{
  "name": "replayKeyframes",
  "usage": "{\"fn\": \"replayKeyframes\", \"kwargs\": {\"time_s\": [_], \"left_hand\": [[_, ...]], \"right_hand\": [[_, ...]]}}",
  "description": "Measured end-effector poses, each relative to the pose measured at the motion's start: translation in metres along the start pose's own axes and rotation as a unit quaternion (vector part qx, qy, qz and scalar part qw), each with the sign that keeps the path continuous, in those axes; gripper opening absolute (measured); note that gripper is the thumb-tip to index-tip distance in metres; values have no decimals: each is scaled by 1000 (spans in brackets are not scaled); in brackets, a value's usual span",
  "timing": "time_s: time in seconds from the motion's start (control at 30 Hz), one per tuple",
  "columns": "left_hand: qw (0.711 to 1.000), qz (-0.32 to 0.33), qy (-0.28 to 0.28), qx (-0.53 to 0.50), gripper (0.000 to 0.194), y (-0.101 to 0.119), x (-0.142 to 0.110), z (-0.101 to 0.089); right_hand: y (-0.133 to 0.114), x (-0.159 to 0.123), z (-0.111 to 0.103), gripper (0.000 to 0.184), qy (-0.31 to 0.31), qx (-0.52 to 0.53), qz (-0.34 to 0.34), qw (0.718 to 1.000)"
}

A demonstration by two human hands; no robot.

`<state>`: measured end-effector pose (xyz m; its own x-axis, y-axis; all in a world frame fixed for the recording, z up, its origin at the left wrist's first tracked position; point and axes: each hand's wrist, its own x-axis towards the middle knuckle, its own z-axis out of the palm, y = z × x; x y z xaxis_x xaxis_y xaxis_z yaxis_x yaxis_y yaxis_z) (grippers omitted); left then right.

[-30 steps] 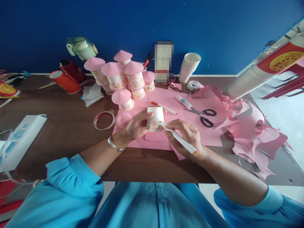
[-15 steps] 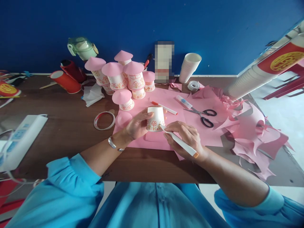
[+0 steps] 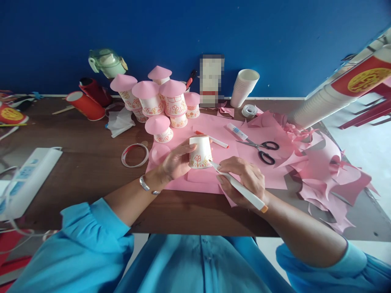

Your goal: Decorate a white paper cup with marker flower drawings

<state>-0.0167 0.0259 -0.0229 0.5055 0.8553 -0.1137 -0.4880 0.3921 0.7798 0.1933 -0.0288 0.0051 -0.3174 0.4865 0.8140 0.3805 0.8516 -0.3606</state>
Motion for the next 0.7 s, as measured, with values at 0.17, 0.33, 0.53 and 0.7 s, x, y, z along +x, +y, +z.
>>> {"fn": "replayKeyframes", "kwargs": {"time_s": [0.17, 0.33, 0.53, 0.7], "left_hand": [[998, 5, 45, -41, 55, 2, 0, 2], [998, -23, 32, -41, 52, 2, 0, 3], [999, -7, 44, -1, 57, -4, -1, -4], [998, 22, 44, 36, 52, -4, 0, -4]], "right_hand": [[2, 1, 0, 14, 3, -32, 13, 999], [2, 0, 1, 16, -19, -24, 10, 999], [1, -2, 2, 18, -27, -26, 7, 999], [2, -1, 1, 20, -26, -24, 15, 999]]}}
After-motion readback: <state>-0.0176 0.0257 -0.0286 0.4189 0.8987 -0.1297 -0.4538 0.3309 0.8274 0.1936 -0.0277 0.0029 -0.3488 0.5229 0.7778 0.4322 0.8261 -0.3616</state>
